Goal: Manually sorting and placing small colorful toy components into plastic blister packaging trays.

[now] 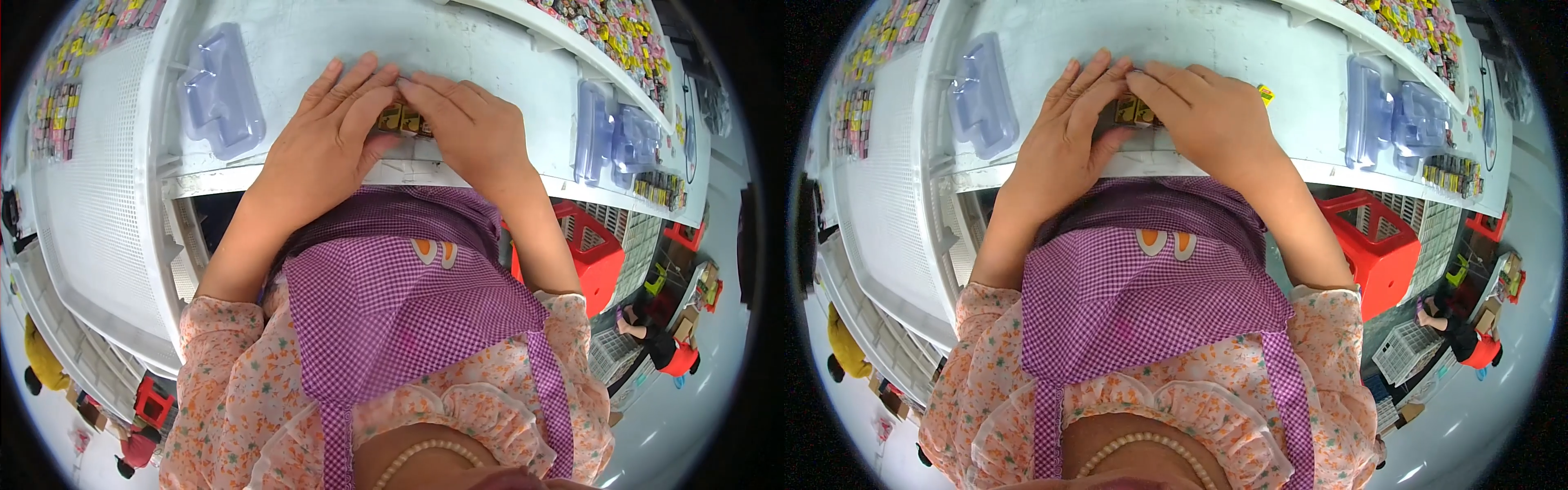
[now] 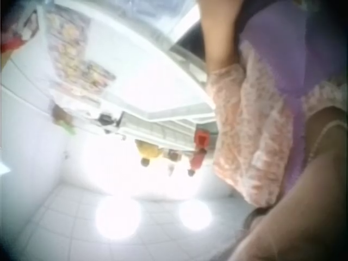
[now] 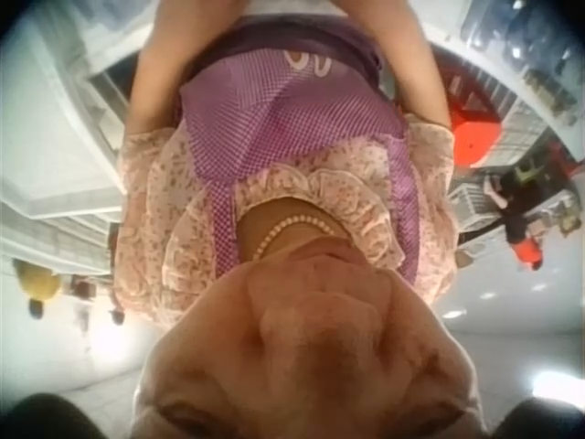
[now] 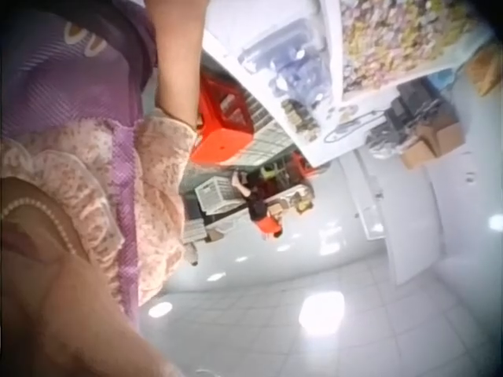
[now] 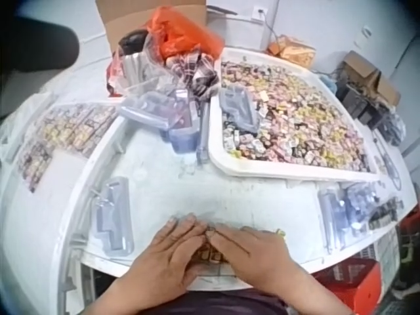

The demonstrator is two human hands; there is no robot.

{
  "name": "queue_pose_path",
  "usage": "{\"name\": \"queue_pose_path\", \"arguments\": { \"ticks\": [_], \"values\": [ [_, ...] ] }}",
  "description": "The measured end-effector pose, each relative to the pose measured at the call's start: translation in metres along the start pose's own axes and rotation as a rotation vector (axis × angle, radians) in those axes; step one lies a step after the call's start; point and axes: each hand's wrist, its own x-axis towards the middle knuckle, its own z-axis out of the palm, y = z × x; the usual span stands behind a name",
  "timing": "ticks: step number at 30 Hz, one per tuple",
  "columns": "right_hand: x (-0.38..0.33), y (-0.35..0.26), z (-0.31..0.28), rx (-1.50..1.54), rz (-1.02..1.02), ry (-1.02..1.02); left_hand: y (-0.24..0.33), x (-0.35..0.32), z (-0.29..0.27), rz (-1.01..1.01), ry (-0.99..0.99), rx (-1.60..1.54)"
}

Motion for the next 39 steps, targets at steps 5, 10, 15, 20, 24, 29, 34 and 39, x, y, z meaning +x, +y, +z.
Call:
{"name": "queue_pose_path", "arguments": {
  "ticks": [5,10,15,20,24,29,34,39],
  "values": [
    [-0.004,0.005,-0.01,0.462,0.325,0.202,-0.001,-0.001,-0.002,0.013,-0.006,0.0],
    [-0.022,0.011,-0.024,0.428,0.544,0.211,-0.001,-0.003,-0.003,0.022,-0.032,0.06],
    [-0.032,0.004,-0.022,0.177,0.383,0.089,0.007,0.0,-0.005,0.04,-0.169,0.175],
    [-0.031,0.003,-0.043,0.167,0.644,0.145,0.007,-0.001,-0.003,0.044,-0.202,0.207],
    [-0.039,0.004,-0.044,-0.002,0.584,-0.05,0.008,-0.001,-0.003,0.031,-0.221,0.224],
    [-0.04,0.001,-0.043,-0.049,0.568,-0.064,0.009,0.001,-0.005,0.043,-0.226,0.203],
    [-0.041,0.004,-0.044,0.013,0.564,-0.071,0.007,0.002,-0.007,0.05,-0.167,0.127],
    [-0.042,0.004,-0.042,0.063,0.588,-0.07,0.01,0.012,-0.007,0.069,-0.061,0.091]
  ]
}}
